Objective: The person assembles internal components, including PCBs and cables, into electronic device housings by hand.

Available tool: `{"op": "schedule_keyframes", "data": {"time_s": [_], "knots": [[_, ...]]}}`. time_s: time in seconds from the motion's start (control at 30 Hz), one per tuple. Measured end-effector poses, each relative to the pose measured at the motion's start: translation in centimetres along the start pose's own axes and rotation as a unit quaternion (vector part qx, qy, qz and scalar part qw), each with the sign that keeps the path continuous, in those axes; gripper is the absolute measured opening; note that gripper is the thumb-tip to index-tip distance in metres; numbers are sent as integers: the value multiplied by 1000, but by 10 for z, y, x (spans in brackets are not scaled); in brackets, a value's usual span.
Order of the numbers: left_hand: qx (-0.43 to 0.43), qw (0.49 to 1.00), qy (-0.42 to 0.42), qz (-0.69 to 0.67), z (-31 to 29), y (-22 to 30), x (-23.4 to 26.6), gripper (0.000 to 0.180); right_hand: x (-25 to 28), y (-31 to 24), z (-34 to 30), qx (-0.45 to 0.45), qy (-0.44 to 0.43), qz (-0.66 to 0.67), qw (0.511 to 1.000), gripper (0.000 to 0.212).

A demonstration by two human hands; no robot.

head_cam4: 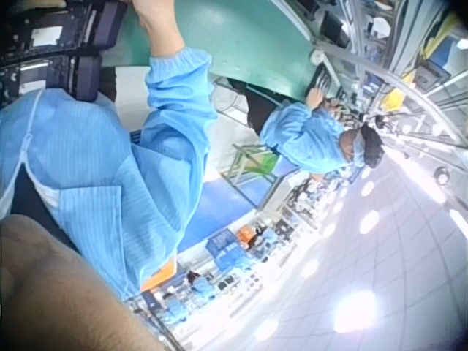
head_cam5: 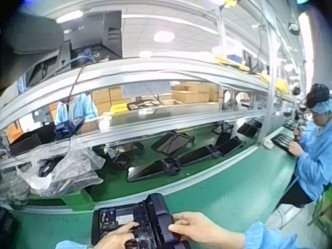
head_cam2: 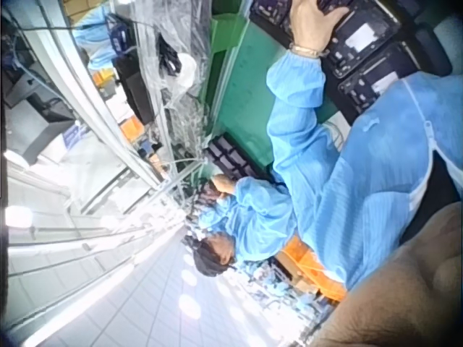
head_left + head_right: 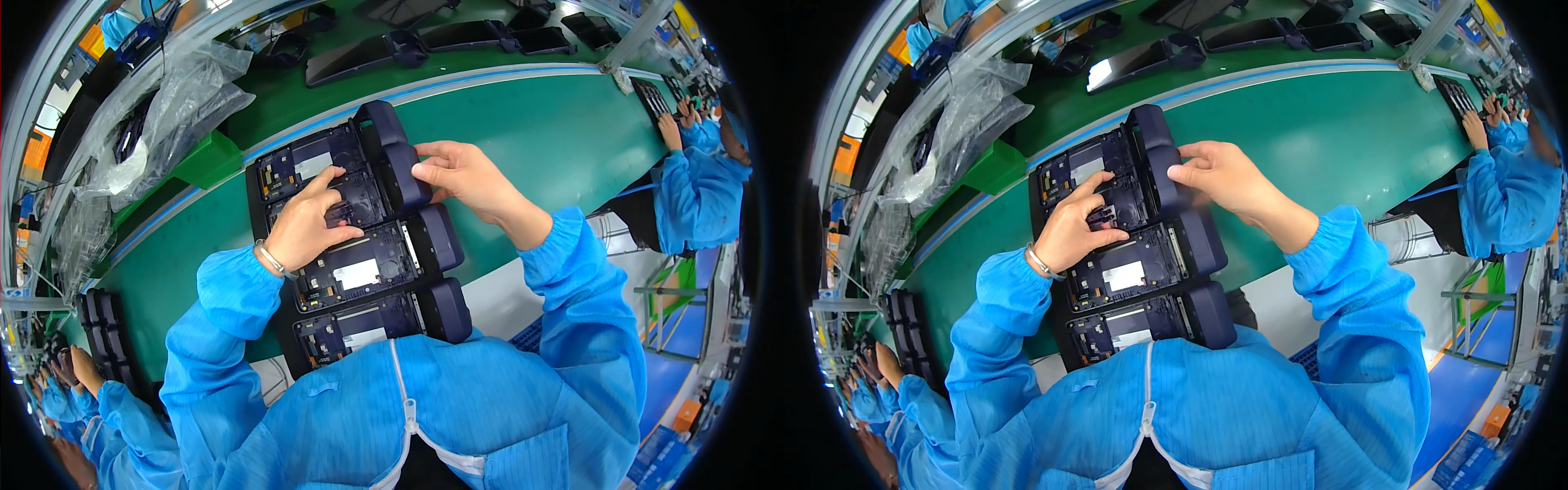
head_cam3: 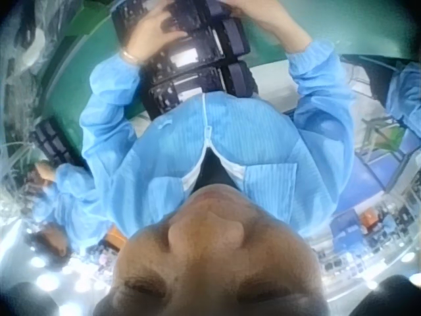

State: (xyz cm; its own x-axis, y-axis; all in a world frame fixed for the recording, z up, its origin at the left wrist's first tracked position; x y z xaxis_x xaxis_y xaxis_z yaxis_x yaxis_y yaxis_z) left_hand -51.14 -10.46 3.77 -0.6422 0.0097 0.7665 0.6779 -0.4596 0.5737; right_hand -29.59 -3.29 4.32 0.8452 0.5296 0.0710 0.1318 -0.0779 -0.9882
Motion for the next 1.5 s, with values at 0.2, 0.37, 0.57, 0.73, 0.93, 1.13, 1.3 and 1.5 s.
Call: {"op": "schedule_keyframes", "data": {"time_s": [0.2,0.37,0.57,0.73,0.93,1.13,1.3,1.5], "knots": [[144,973,107,-142,-9,4,8,26,8,15,9,5,2,-27,1000,48],[241,783,-40,-572,-16,28,-4,20,2,-17,-13,201,104,-235,945,35],[211,716,-146,-649,-9,58,-32,16,-45,-34,-32,101,-98,12,990,22],[211,713,-130,-656,-7,68,-41,22,-34,-21,-29,84,-81,39,992,16],[230,699,-67,-674,-12,64,-38,30,-24,-18,-34,71,-7,78,994,13],[283,718,2,-636,-12,55,-33,28,-13,-17,-31,72,59,70,993,15],[278,792,18,-543,-7,47,-32,25,-16,-16,-29,53,55,78,994,14],[273,810,64,-515,-6,42,-33,22,-18,-14,-34,50,10,163,985,22]]}}
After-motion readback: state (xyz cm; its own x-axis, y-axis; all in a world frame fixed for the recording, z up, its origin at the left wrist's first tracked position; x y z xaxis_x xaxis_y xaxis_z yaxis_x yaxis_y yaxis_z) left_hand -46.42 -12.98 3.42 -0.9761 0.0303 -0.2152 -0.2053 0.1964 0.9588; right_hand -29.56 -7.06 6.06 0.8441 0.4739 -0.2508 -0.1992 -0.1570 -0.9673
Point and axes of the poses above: each hand's wrist, its own z-axis towards the middle knuckle, its own x-axis out of the back of the hand, y = z × x, the point moved 3 cm from there along z, towards the middle knuckle
